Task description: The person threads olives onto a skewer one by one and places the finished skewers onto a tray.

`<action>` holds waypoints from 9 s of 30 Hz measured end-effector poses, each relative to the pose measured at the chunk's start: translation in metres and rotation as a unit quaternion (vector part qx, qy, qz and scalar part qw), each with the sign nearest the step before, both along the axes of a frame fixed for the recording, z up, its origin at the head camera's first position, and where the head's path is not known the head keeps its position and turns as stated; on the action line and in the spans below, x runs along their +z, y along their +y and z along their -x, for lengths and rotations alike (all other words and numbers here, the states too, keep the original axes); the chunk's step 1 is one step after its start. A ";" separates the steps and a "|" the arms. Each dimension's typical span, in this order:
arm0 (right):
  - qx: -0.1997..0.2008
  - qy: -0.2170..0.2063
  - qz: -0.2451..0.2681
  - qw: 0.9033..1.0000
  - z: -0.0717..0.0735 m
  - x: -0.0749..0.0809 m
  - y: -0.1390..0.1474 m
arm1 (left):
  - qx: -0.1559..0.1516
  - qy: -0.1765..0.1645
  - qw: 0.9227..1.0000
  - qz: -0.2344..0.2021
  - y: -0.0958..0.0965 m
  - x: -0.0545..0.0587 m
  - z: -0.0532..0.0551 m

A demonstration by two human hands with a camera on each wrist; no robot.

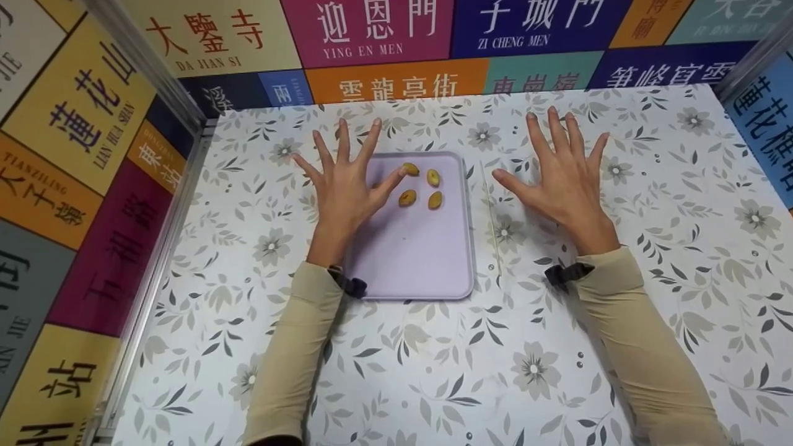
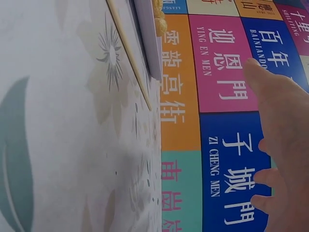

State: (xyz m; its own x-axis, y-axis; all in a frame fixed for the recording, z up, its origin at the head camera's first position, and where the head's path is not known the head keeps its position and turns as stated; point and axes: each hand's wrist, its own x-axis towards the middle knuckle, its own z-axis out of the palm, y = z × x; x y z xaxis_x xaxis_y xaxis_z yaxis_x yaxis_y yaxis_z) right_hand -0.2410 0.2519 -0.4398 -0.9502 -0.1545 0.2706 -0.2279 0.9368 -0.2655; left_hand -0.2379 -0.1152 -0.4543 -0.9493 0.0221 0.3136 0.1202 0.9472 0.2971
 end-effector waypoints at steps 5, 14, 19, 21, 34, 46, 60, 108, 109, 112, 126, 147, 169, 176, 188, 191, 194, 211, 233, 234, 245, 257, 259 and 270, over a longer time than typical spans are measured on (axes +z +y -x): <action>0.012 0.047 0.020 0.999 -0.001 -0.003 -0.001 | -0.005 0.006 1.000 -0.003 0.004 0.002 0.000; 0.049 0.115 0.097 0.987 -0.008 -0.004 -0.004 | -0.046 0.052 0.997 -0.024 0.014 0.008 -0.002; 0.059 0.120 0.108 0.985 -0.015 -0.005 -0.006 | -0.079 0.071 0.993 -0.043 0.021 0.009 -0.006; 0.064 0.109 0.107 0.986 -0.019 -0.006 -0.007 | -0.093 0.075 0.992 -0.048 0.024 0.009 -0.008; 0.073 -0.021 0.077 0.994 -0.033 -0.010 -0.021 | -0.210 0.053 0.974 -0.068 0.043 0.002 -0.016; 0.066 -0.129 0.049 0.988 -0.037 -0.019 -0.030 | -0.241 0.006 0.971 -0.012 0.052 -0.007 -0.016; 0.055 -0.195 0.038 0.979 -0.042 -0.022 -0.033 | -0.222 -0.061 0.973 0.014 0.057 -0.007 -0.012; -0.043 -0.211 0.092 0.972 -0.034 0.001 -0.007 | -0.236 -0.066 0.969 -0.020 0.063 -0.010 -0.012; -0.043 -0.206 0.097 0.973 -0.034 0.002 -0.007 | -0.233 -0.070 0.969 -0.028 0.062 -0.009 -0.011; -0.036 -0.192 0.117 0.974 -0.034 0.003 -0.007 | -0.225 -0.076 0.969 -0.063 0.058 -0.005 -0.010; 0.120 -0.107 0.169 0.972 -0.031 -0.002 -0.015 | -0.204 -0.095 0.873 -0.433 0.031 0.006 0.003; 0.232 -0.132 0.142 0.953 -0.033 -0.008 -0.017 | -0.199 -0.119 0.812 -0.536 0.019 0.006 0.007; 0.214 -0.130 0.135 0.959 -0.031 -0.007 -0.017 | -0.224 -0.108 0.792 -0.558 0.018 0.003 0.007; 0.211 -0.131 0.142 0.958 -0.032 -0.007 -0.018 | -0.215 -0.118 0.800 -0.548 0.020 0.004 0.007; 0.221 -0.086 0.140 0.961 -0.033 -0.013 -0.022 | -0.215 -0.098 0.808 -0.540 0.025 0.003 0.005; 0.220 -0.081 0.139 0.962 -0.033 -0.014 -0.024 | -0.229 -0.077 0.809 -0.536 0.028 0.002 0.006; 0.223 -0.077 0.141 0.961 -0.033 -0.014 -0.026 | -0.234 -0.059 0.811 -0.533 0.030 0.001 0.007; 0.209 -0.083 0.175 0.959 -0.033 -0.012 -0.031 | -0.225 -0.054 0.797 -0.558 0.030 0.002 0.006; 0.167 -0.124 0.175 0.962 -0.033 -0.016 -0.024 | -0.117 -0.004 0.816 -0.567 0.010 0.007 0.008; 0.166 -0.121 0.177 0.963 -0.034 -0.016 -0.024 | -0.116 -0.004 0.816 -0.566 0.010 0.007 0.008; 0.174 -0.089 0.180 0.964 -0.035 -0.017 -0.026 | -0.112 0.002 0.821 -0.560 0.018 0.006 0.007; 0.192 -0.053 0.191 0.961 -0.036 -0.015 -0.030 | -0.129 0.001 0.828 -0.545 0.022 0.004 0.004; 0.194 -0.049 0.195 0.960 -0.036 -0.016 -0.030 | -0.128 -0.001 0.830 -0.544 0.023 0.004 0.004; 0.214 -0.023 0.195 0.957 -0.035 -0.017 -0.031 | -0.126 -0.016 0.824 -0.552 0.030 0.000 0.003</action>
